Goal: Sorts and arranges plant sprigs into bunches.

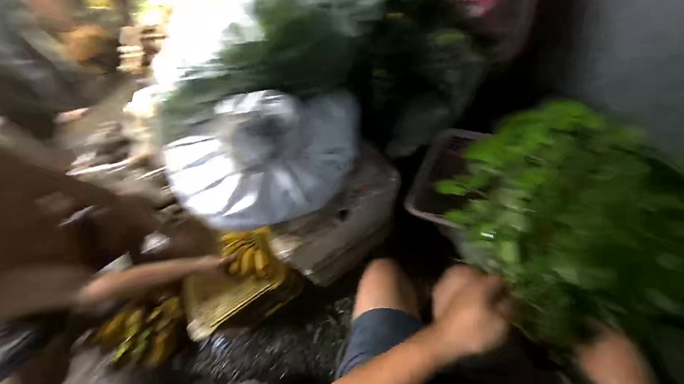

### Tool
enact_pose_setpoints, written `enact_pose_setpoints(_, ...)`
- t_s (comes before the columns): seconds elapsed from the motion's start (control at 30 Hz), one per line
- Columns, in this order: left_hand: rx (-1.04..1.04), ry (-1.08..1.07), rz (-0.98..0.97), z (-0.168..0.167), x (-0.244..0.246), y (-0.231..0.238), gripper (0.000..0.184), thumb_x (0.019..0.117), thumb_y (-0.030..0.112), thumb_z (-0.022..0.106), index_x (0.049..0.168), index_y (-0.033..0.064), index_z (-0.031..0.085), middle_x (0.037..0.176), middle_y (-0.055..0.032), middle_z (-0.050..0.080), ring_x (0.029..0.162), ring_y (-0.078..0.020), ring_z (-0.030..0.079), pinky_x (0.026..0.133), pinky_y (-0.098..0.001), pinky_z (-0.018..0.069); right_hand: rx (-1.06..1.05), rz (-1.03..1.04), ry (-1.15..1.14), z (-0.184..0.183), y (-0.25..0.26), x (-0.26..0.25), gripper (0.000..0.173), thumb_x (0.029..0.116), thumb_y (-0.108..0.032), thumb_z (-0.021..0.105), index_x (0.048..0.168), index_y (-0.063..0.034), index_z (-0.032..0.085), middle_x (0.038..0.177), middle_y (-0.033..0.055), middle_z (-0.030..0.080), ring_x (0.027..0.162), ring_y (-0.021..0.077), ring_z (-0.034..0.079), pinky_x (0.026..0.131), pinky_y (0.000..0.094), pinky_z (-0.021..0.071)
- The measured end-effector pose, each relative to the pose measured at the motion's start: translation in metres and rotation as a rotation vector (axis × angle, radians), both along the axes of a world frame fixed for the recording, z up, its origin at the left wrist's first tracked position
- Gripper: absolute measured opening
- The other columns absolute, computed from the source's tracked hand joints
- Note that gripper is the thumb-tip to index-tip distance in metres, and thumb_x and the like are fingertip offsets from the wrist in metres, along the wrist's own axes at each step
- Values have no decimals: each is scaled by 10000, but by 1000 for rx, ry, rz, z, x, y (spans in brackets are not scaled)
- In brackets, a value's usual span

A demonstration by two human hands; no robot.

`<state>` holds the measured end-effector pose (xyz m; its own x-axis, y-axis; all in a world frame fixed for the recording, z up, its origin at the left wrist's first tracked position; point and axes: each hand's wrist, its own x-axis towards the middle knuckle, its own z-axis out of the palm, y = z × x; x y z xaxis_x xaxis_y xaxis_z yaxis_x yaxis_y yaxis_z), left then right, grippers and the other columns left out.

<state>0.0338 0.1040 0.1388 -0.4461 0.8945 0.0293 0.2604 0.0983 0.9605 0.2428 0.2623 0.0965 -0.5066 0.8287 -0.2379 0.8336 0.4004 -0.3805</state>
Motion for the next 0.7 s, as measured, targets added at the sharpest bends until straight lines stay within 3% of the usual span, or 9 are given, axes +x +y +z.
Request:
enact_pose_setpoints(0.07,-43,-77,-29,-3,2,0,289,1017,187,585,1260,54,670,1204,-88,693,1157,-173,644,1040,-414,521,-22,-77,11,8,-5,-14,326,958,-197,708,1237,-30,697,1254,287,646,1163,484,626,990,690,486)
enact_pose_setpoints(0.1,-27,-114,-52,-5,2,4,307,1018,154,574,1291,39,655,1256,-88,675,1190,-153,631,1066,-383,516,-54,-106,-12,11,-3,-18,330,979,-236,686,1253,-53,691,1257,247,660,1172,442,636,1006,659,492)
enact_pose_setpoints(0.17,-7,-155,-72,-8,6,9,296,1011,101,549,1280,15,638,1206,-79,686,1108,-112,658,993,-330,553,-132,-134,-30,9,2,-20,362,1027,-331,607,1278,-78,674,1255,187,680,1183,371,649,1032,606,495)
enact_pose_setpoints(0.23,-29,-148,-75,-13,11,11,291,1004,76,533,1270,1,624,1120,-72,711,1019,-95,684,923,-309,573,-173,-147,5,3,2,-20,366,1059,-328,535,1281,-70,669,1238,178,689,1180,357,654,1030,594,496)
enact_pose_setpoints(0.33,-41,-162,-85,-17,14,13,306,1009,59,521,1294,-11,610,1133,-83,712,1033,-97,687,938,-304,572,-249,-200,99,0,2,-19,345,1080,-270,469,1318,-89,641,1240,167,687,1167,325,661,1025,565,505)
enact_pose_setpoints(0.47,-72,-150,-91,-19,12,12,310,1010,64,502,1293,-6,607,1124,-82,709,1025,-101,685,928,-312,568,-419,-368,306,-4,3,-19,421,1112,-355,413,1307,-49,627,1158,198,676,951,308,703,853,521,581)
enact_pose_setpoints(0.57,-83,-145,-113,-18,11,11,302,1010,65,499,1283,0,609,1108,-75,714,1005,-98,689,911,-311,570,-546,-476,456,-10,4,-21,386,1086,-355,508,1255,-31,631,1027,131,678,765,203,666,691,399,583)
enact_pose_setpoints(0.63,-55,-168,-113,-17,7,8,307,1007,58,489,1284,-6,607,1106,-73,713,993,-95,688,899,-305,572,-623,-492,544,-12,3,-22,321,1070,-290,560,1232,-21,628,975,91,687,717,151,654,656,335,574)
enact_pose_setpoints(0.7,-7,-202,-69,-11,0,7,299,1008,65,483,1269,-9,610,1007,-42,707,848,-72,673,779,-279,582,-678,-492,675,-4,3,-22,294,1068,-265,563,1215,-16,620,950,76,682,695,135,646,634,304,569)
